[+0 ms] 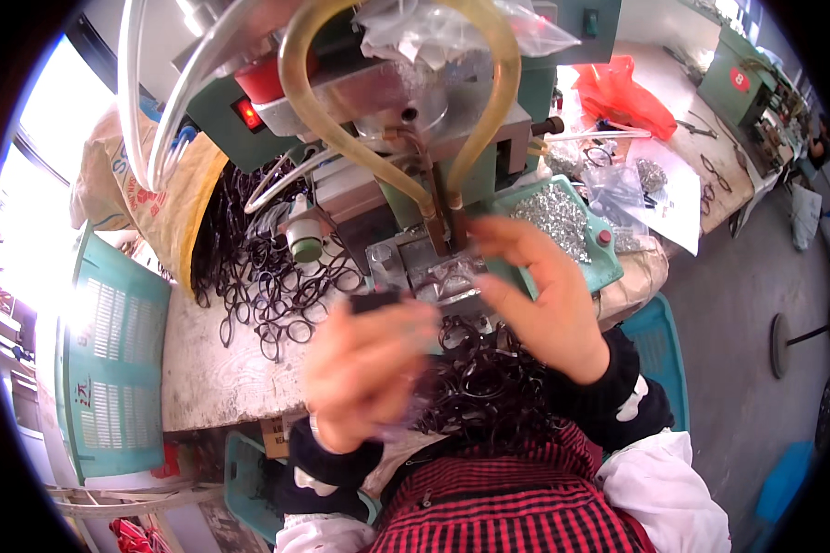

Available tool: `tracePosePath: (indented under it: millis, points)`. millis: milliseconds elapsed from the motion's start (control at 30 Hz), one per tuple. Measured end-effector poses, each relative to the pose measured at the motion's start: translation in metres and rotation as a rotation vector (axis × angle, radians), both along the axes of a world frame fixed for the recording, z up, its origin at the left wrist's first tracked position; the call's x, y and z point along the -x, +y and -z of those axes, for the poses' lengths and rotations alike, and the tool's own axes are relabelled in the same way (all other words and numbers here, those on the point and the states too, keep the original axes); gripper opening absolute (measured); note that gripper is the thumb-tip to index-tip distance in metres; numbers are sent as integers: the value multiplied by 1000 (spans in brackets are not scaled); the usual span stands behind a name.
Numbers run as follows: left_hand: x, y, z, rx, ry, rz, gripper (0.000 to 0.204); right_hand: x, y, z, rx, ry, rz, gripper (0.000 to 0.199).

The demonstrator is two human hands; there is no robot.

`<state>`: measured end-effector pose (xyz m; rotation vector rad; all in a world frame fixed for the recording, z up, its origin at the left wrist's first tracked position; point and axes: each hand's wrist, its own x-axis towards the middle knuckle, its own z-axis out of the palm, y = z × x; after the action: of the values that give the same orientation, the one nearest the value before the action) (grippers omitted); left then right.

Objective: The person repeatedly picks up black plastic rings and small metallic components, places them into a press machine, and operates the lever to assemble them. The finished keychains are placed into a green basket on the right side of the workspace.

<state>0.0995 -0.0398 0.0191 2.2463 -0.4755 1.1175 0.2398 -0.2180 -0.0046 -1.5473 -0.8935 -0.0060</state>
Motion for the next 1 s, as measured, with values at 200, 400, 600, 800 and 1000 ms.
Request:
tracePosePath:
  millis: [200,400,600,800,1000]
  points:
    - [-24,-20,27,-324,37,35,43,-80,-47,86,562,-508,609,19]
    - [-23,-18,32,-289,41,28,44,-82,-41,96,466,-547,536,12]
    - [7,-29,19,-130,255,86,44,-108,-25,95,541,-766,411,13]
    - [45,-68,-20,898,83,1267,20,-82,-25,83,308,-347,407,15]
    - [65,-36,-39,588,436,706,14,-81,-16,94,158,-75,338,11]
